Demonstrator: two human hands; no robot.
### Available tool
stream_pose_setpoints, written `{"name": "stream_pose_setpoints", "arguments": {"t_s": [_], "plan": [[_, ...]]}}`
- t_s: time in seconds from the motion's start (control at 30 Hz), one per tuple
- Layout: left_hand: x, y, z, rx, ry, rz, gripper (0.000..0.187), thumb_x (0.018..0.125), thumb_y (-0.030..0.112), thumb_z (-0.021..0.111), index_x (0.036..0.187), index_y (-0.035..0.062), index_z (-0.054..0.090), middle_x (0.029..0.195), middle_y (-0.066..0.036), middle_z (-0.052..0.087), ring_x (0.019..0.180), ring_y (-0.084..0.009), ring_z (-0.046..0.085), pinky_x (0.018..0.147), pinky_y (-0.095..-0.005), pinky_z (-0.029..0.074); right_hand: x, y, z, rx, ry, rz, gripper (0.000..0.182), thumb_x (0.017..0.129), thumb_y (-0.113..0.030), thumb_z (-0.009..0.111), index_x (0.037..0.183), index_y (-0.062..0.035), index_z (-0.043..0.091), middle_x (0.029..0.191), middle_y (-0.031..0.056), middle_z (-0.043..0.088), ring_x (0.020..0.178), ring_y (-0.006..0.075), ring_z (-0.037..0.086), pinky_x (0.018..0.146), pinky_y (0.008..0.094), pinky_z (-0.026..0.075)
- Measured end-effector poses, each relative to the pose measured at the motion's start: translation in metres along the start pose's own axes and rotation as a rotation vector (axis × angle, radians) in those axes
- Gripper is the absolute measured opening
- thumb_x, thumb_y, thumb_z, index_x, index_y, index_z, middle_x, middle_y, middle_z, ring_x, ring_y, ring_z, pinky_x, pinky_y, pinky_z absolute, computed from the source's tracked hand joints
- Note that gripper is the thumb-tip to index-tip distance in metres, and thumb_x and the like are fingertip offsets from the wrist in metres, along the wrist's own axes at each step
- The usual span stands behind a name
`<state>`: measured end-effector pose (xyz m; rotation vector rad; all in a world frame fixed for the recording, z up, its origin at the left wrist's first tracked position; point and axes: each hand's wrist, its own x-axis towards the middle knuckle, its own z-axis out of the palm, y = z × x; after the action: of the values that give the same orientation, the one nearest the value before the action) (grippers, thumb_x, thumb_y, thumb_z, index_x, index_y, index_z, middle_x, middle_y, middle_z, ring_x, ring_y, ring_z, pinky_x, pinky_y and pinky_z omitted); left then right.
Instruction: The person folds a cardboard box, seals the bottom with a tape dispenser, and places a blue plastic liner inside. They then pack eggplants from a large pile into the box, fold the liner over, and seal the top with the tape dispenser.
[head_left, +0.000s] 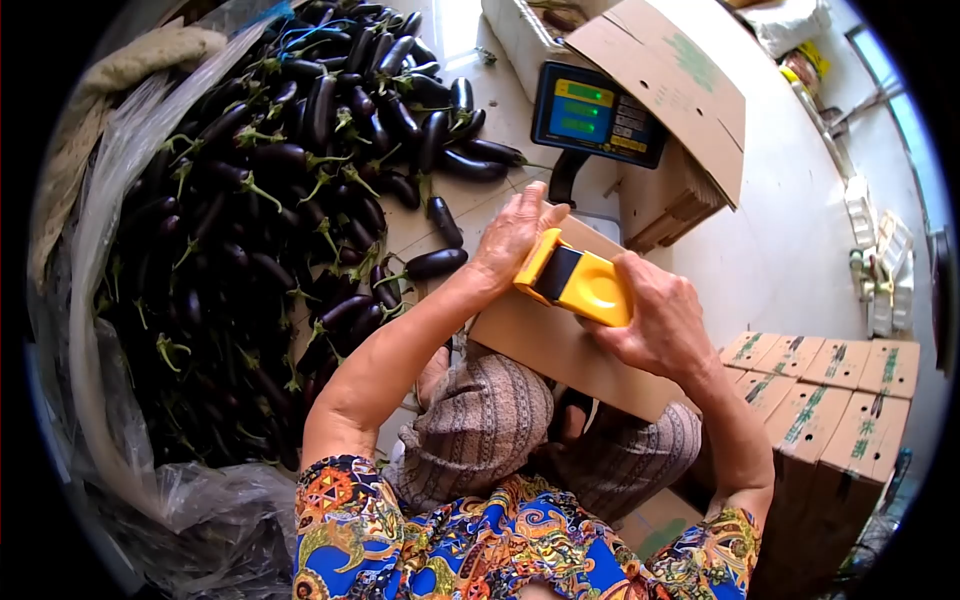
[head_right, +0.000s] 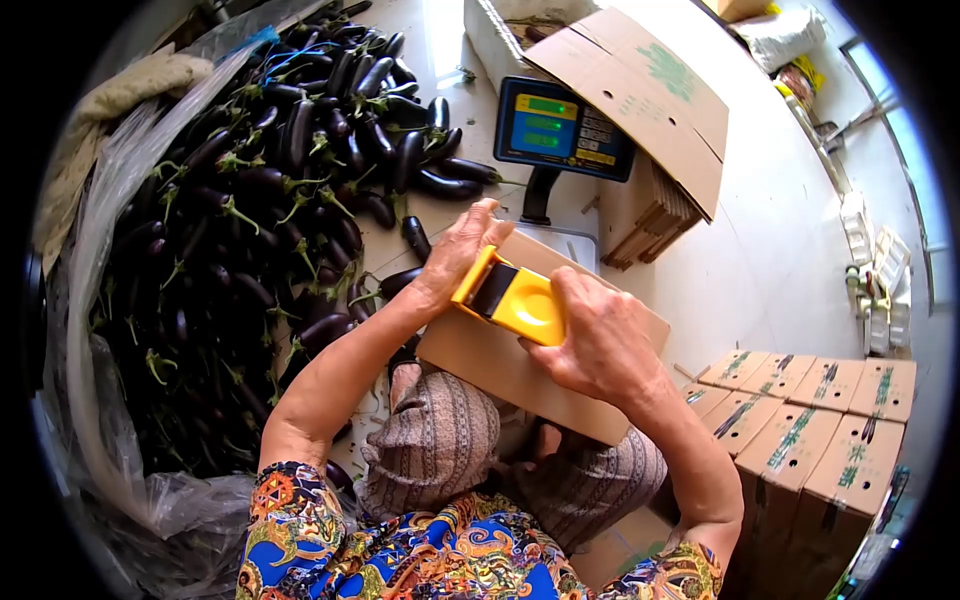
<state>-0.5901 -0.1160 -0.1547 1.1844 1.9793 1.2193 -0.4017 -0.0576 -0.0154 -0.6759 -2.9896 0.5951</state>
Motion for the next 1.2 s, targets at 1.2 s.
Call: {"name": "stream_pose_setpoints", "arguments": {"t_s": [1.2], "plan": [[-0.004,0.019,-0.002,0.619,0.037,0.131,0.050,0.100,0.045,0.047,0.135,0.0090,0.052,0.091,-0.024,0.069,0.087,-0.0390,0.069,0.076,-0.0461,0.054,-0.221,0.164,0.034,0.240,0.173,0.203,0.056,0.072,-0.020,0.083,0.115,-0.0042,0.050,0.093,0.0183,0.063,0.084,0.0357,0.067,0.074,0.0392,0.056]]}}
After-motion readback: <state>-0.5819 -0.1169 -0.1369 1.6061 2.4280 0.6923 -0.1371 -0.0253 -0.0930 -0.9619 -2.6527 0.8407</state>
